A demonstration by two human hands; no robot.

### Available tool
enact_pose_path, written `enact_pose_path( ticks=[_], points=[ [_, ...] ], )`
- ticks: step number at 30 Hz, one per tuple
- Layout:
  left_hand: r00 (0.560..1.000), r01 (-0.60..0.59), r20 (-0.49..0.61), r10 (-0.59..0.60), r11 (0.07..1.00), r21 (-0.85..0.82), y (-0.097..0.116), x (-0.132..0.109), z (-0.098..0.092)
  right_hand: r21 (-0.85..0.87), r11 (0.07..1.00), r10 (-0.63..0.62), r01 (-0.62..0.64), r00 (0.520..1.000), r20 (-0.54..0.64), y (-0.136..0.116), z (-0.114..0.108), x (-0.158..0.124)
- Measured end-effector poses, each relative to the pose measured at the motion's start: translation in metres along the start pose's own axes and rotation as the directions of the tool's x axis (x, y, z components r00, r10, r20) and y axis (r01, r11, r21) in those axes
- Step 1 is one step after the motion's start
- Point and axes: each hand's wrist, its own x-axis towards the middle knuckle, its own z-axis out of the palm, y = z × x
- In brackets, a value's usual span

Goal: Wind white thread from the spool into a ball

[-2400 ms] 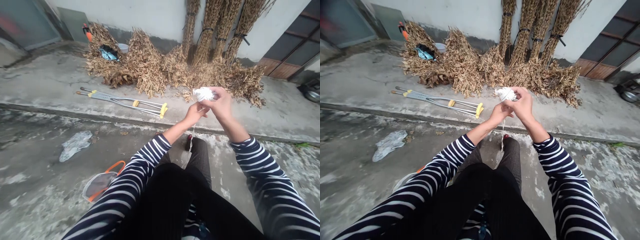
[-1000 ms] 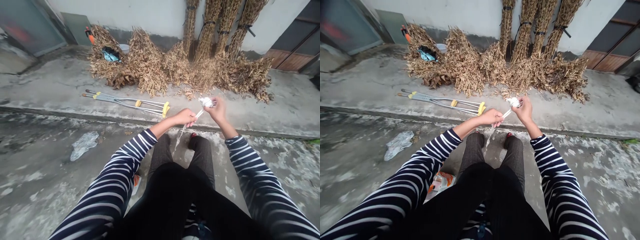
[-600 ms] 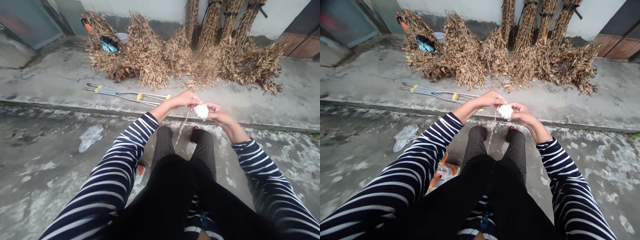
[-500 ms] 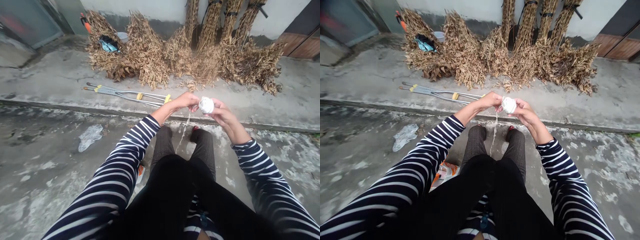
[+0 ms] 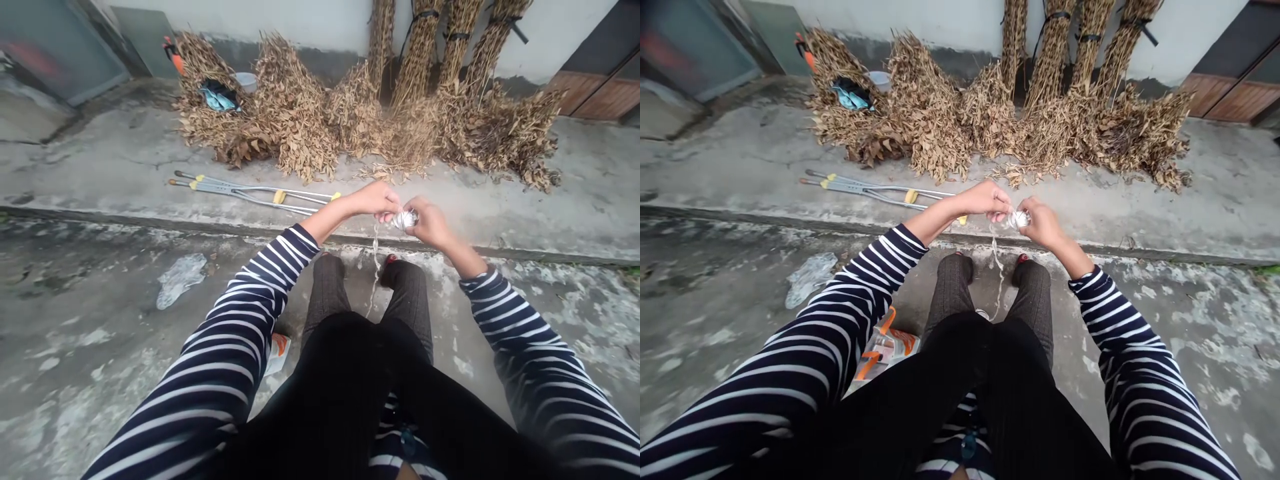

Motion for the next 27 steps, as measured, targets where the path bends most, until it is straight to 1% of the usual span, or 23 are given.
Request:
enact_pose_path(
  ticks=[1,2,3,5,6,7,9,12,14,16,18,20,22,24,26,27],
  points=[
    [1.000,-0.010,-0.029,0.011,0.999,0.038,-0.004,0.001,-0.004,0.101,0.994,0.030,-0.036,0.998,0.052,-0.002,-0.001,-0.005],
    [0.998,-0.025,-0.056,0.029,0.998,0.065,-0.008,0.002,-0.006,0.229,0.970,0.062,-0.085,0.993,0.104,-0.005,-0.003,-0.008],
    [0.995,-0.047,-0.080,0.053,0.996,0.076,-0.014,0.002,-0.007,0.365,0.920,0.092,-0.143,0.984,0.152,-0.008,-0.005,-0.011],
    [0.987,-0.090,-0.126,0.095,0.995,0.050,-0.023,0.003,-0.003,0.588,0.770,0.138,-0.246,0.965,0.224,-0.015,-0.009,-0.014],
    [0.983,-0.102,-0.150,0.103,0.995,0.015,-0.027,0.003,0.002,0.659,0.700,0.159,-0.275,0.960,0.232,-0.019,-0.009,-0.015],
    [0.980,-0.101,-0.175,0.095,0.995,-0.026,-0.031,0.003,0.009,0.709,0.645,0.182,-0.283,0.959,0.218,-0.024,-0.009,-0.016],
    [0.976,-0.059,-0.216,0.033,0.992,-0.112,-0.034,0.001,0.024,0.769,0.583,0.218,-0.264,0.962,0.165,-0.033,-0.006,-0.016],
    [0.962,0.023,-0.261,-0.079,0.977,-0.212,-0.035,-0.004,0.043,0.795,0.553,0.227,-0.250,0.963,0.144,-0.043,0.002,-0.014],
    [0.955,0.059,-0.267,-0.126,0.967,-0.247,-0.035,-0.009,0.052,0.790,0.556,0.239,-0.256,0.960,0.143,-0.044,0.008,-0.010],
    [0.959,0.103,-0.230,-0.168,0.958,-0.268,-0.034,-0.014,0.058,0.780,0.584,0.277,-0.223,0.959,0.067,-0.040,0.012,-0.002],
    [0.966,0.156,-0.160,-0.204,0.950,-0.271,-0.033,-0.020,0.063,0.728,0.664,0.318,-0.169,0.945,-0.070,-0.029,0.014,0.009],
    [0.969,0.185,-0.115,-0.220,0.949,-0.253,-0.032,-0.026,0.064,0.607,0.777,0.338,-0.167,0.924,-0.180,-0.015,0.016,0.017],
    [0.972,0.178,-0.112,-0.205,0.961,-0.213,-0.029,-0.031,0.057,0.444,0.873,0.317,-0.200,0.925,-0.207,-0.002,0.017,0.019],
    [0.981,0.144,-0.112,-0.161,0.978,-0.151,-0.024,-0.035,0.043,0.282,0.941,0.247,-0.186,0.949,-0.196,0.006,0.020,0.015],
    [0.992,0.099,-0.067,-0.104,0.992,-0.079,-0.019,-0.035,0.025,0.164,0.977,0.167,-0.136,0.968,-0.188,0.008,0.023,0.008],
    [0.996,0.075,-0.045,-0.077,0.996,-0.044,-0.017,-0.034,0.016,0.142,0.982,0.147,-0.122,0.972,-0.184,0.007,0.025,0.004]
  ],
)
